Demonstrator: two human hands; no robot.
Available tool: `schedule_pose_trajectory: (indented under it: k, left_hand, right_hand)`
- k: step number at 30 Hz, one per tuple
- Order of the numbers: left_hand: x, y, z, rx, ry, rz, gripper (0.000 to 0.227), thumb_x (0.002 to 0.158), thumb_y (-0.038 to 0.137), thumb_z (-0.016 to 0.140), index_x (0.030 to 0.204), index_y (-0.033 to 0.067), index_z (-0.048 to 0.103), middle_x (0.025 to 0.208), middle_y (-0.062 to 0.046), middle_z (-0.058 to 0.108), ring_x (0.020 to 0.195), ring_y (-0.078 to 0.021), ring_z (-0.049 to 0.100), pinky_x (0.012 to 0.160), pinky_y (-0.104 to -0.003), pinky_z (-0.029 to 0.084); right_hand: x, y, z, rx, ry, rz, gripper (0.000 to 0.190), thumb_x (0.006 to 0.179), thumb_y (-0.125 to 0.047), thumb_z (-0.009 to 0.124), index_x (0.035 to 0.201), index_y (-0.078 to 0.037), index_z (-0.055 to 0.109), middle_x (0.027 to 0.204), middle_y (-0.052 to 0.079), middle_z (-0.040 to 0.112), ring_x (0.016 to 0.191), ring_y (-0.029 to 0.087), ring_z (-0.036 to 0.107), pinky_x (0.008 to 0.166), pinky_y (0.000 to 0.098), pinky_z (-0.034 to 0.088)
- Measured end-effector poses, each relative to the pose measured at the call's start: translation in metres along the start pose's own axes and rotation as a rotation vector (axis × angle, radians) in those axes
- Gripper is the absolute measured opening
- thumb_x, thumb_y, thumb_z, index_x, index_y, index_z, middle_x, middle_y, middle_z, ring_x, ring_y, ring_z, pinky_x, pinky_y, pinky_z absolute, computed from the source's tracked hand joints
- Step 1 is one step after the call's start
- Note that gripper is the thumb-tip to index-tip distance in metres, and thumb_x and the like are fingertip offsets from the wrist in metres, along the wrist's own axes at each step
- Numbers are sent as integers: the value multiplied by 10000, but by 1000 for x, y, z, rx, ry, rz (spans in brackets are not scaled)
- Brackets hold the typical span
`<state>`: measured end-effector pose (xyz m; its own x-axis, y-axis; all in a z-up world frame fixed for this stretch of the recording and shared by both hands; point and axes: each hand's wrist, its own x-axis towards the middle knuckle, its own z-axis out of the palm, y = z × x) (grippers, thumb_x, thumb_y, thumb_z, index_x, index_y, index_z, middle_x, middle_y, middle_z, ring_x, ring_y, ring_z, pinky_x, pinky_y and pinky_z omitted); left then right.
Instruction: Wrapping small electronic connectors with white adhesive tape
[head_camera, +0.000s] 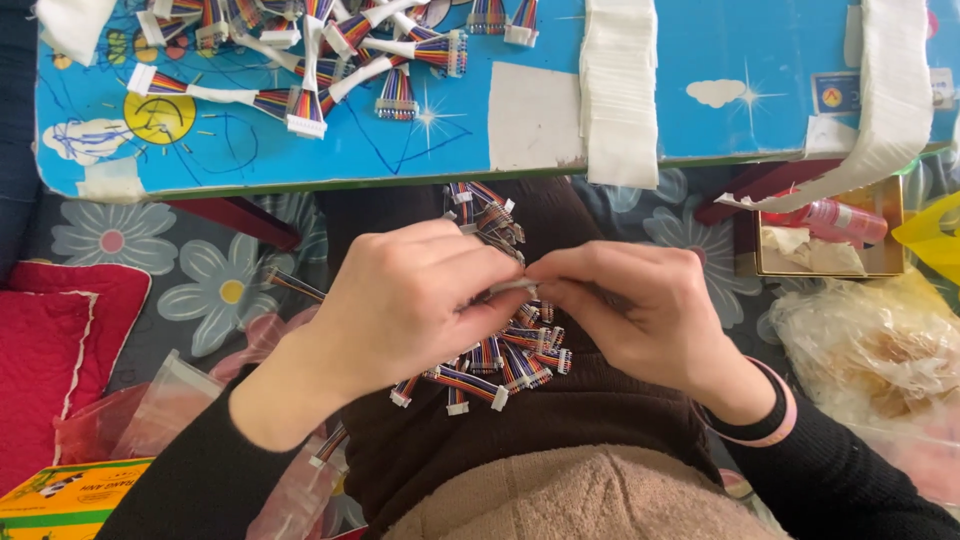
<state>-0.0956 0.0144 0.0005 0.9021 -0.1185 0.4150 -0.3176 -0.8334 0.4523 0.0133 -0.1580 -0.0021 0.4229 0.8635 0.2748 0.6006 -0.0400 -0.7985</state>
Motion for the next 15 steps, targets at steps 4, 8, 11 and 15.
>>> schedule_pose_trajectory:
  k: [4,8,11,15]
  left_hand:
    - [-5,4,3,298,51,50,200,855,113,696,739,125,534,742,8,513,658,-182,486,465,-284,341]
    - [-7,1,0,148,-11,-16,161,864,198,683,735,140,607,712,17,588,643,-195,531,433,-302,373]
    - [-4,2,-3,97,-50,6,133,858,224,716,838,111,648,784,0,619,720,-191,559,464,-286,420]
    - [-6,3,-1,406,2,142,232,923,49,571,705,107,515,682,-21,467,684,-208,455,574,-284,402]
  right_hand:
    - [3,4,2,-47,-77,-21,85,879,-60,579,937,-42,639,828,47,681,710,145,649,677,242,499]
    - [1,16,1,-268,-18,-423,162,923,-46,513,1010,9,638,967,132,603,858,295,555,805,377,511]
    - [-5,18,4,-220,-29,-324,131,903,-54,549,994,-26,639,929,107,663,877,287,664,851,371,545]
    - [3,12,3,-227,-62,-310,163,914,-73,534,1040,2,608,987,148,627,853,275,636,815,387,519]
